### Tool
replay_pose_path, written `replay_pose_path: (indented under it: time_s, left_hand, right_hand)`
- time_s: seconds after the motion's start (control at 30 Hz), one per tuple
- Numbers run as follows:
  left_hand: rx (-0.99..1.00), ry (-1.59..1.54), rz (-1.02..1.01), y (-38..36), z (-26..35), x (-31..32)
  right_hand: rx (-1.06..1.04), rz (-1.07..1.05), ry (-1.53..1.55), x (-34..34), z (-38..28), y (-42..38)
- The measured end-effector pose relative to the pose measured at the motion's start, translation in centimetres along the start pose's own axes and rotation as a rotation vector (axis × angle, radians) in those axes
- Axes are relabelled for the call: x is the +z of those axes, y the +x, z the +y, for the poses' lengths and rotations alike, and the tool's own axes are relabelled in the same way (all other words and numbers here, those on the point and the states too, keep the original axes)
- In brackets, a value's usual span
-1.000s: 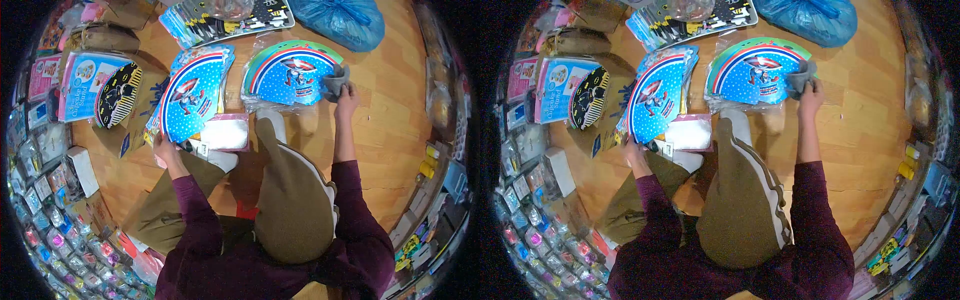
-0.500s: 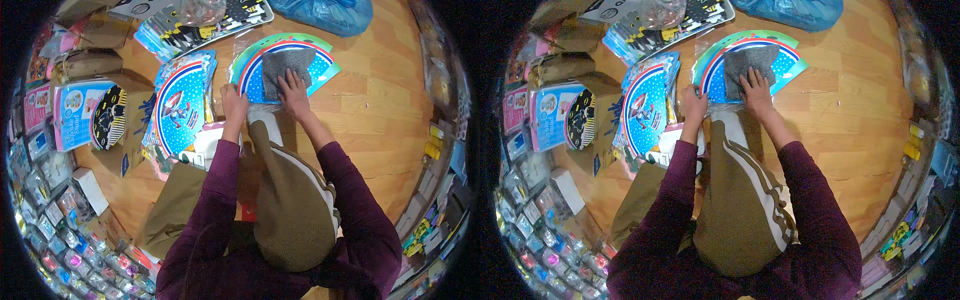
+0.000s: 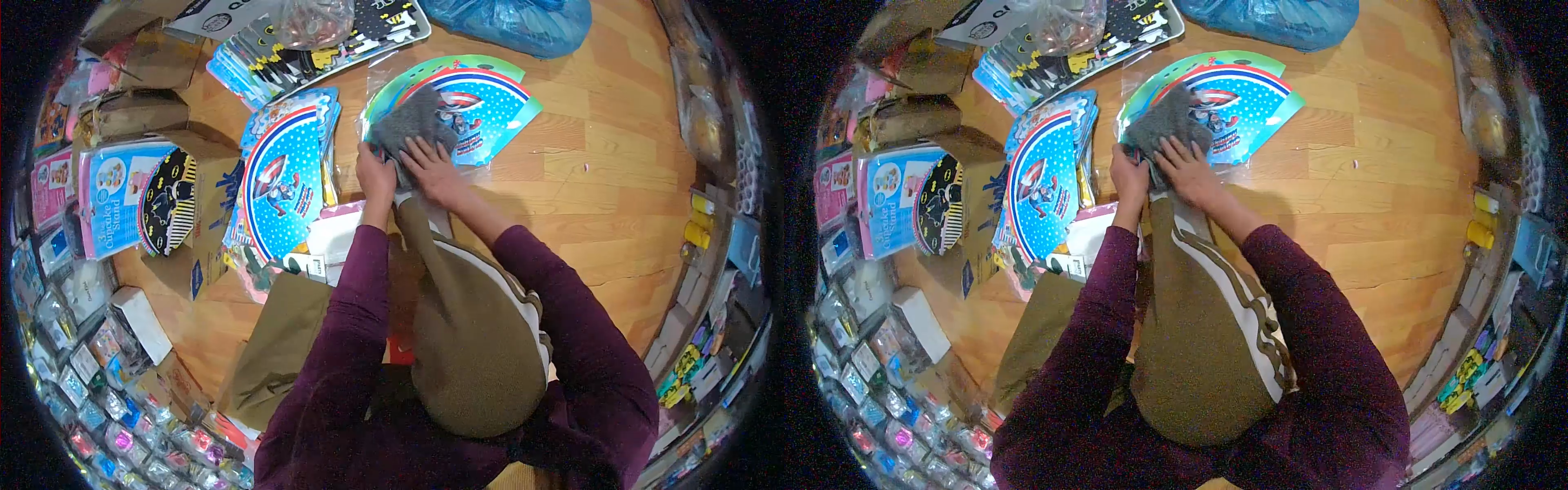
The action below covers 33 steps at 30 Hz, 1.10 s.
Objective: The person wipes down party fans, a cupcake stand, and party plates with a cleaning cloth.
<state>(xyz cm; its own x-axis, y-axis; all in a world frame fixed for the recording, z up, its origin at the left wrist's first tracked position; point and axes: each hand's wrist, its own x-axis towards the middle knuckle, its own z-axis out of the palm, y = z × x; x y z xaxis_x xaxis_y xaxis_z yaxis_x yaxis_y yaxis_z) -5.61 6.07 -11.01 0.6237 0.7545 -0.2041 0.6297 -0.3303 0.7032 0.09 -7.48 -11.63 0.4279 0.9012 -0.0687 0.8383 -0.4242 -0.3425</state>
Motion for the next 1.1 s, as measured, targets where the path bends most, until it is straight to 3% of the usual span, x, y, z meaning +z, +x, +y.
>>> replay_pose_path:
  time_s: [0.13, 0.27, 0.33, 0.43, 0.5, 0.63, 0.7, 0.73, 0.77, 0.8, 0.83, 0.93, 0.97, 1.03, 1.07, 1.1]
  left_hand:
    - [-0.086, 0.076, -0.058, 0.4, -0.1, -0.5]
    - [-0.06, 0.084, -0.079, 0.4, 0.0, -0.8]
    - [-0.039, 0.071, -0.077, 0.3, 0.3, -0.9]
    - [-0.036, 0.044, -0.072, 0.3, 0.4, -1.0]
    - [0.012, 0.029, -0.052, 0.5, -0.3, -0.5]
    - [0.026, 0.02, -0.034, 0.3, -0.4, -0.5]
    - [-0.011, 0.049, -0.046, 0.3, -0.3, -0.5]
    - [-0.012, 0.049, -0.05, 0.3, -0.4, -0.4]
    - [0.002, 0.071, -0.034, 0.3, -0.5, -0.3]
    - [0.017, 0.097, -0.021, 0.3, -0.6, -0.4]
    - [0.021, 0.107, -0.028, 0.4, -1.3, -0.1]
    - [0.1, 0.062, 0.029, 1.2, -2.2, 0.4]
    - [0.07, 0.059, -0.008, 1.2, -2.0, 0.2]
    - [0.033, 0.064, -0.052, 0.6, -1.6, -0.5]
    - [0.043, 0.055, -0.052, 0.6, -1.0, -0.8]
    - [0.054, 0.042, -0.052, 0.6, -0.6, -0.8]
  right_hand:
    - [0.013, 0.008, -0.022, -0.2, 0.6, 1.2]
    - [0.169, 0.065, -0.033, -1.1, 4.0, 2.3]
    - [0.346, 0.204, -0.105, -1.9, 6.6, 2.7]
    - [0.517, 0.164, -0.142, -3.1, 11.6, 2.3]
    - [0.756, 0.173, 0.01, -3.4, 15.0, 1.3]
    - [0.578, 0.143, -0.143, -2.7, 15.3, -1.2]
    - [0.48, 0.217, -0.168, -2.0, 10.6, -1.3]
    - [0.422, 0.196, -0.108, -1.8, 8.3, -0.9]
    - [0.214, 0.268, 0.0, -0.9, 6.0, -1.2]
    - [0.09, 0.137, 0.072, 0.1, 4.1, -1.0]
    - [0.042, 0.024, 0.052, -0.5, 1.3, -0.9]
    - [-0.036, 0.104, 0.107, -0.4, 0.9, -0.4]
    - [-0.035, 0.108, 0.11, -0.9, 1.7, -0.3]
    - [0.287, 0.072, 0.257, -2.2, 3.9, -0.5]
    - [0.26, 0.399, 0.173, -1.4, 6.4, -0.5]
    - [0.525, 0.444, 0.316, -0.5, 9.1, -0.4]
